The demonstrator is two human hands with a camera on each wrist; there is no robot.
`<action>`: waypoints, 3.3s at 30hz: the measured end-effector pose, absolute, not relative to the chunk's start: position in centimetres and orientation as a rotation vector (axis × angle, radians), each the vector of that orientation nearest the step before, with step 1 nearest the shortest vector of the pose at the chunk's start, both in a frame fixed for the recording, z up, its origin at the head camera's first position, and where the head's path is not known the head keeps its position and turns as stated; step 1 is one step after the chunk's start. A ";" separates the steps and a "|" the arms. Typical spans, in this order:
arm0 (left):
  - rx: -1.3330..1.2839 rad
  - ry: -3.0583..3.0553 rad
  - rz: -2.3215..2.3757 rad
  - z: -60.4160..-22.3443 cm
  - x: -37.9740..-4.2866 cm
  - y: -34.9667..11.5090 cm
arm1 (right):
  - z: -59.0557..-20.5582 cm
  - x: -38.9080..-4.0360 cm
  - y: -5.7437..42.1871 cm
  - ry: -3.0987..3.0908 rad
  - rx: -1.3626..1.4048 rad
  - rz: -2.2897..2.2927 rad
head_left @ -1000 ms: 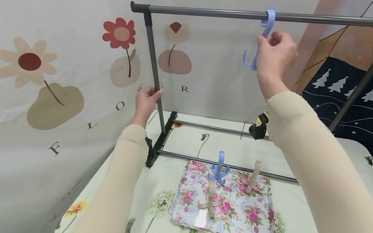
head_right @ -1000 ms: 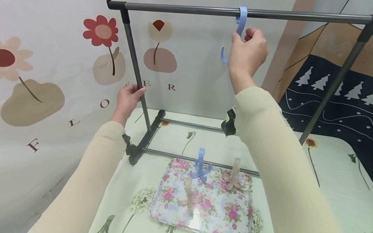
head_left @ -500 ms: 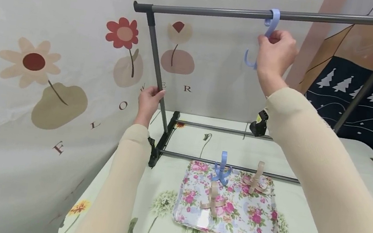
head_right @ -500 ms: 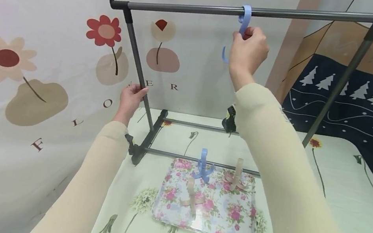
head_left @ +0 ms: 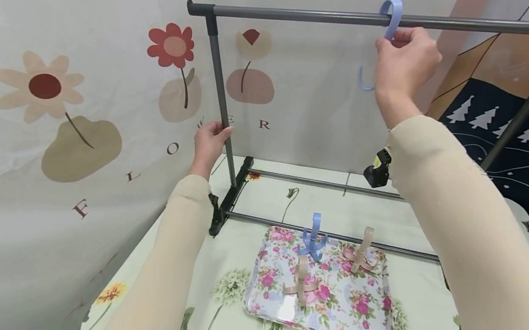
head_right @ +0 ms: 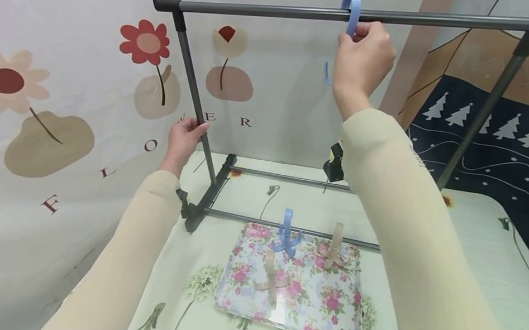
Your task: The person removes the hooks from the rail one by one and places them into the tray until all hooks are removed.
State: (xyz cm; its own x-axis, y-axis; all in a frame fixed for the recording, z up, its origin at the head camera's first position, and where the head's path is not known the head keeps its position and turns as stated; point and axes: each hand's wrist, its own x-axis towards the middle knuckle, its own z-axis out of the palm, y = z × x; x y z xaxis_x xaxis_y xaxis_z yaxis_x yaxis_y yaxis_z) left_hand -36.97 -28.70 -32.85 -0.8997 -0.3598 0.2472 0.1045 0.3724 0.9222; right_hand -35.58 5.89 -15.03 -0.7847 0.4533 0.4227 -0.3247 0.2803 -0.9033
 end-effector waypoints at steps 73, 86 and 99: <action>0.198 -2.250 -1.537 -33.3 -37.9 -29.9 | -18.0 -31.1 7.1 -2.039 0.159 1.503; 0.192 -2.238 -1.534 -33.4 -37.9 -30.5 | -23.9 -28.1 8.6 -2.102 0.260 1.501; 0.196 -2.249 -1.528 -33.4 -37.7 -30.4 | -28.7 -25.2 10.0 -2.170 0.335 1.508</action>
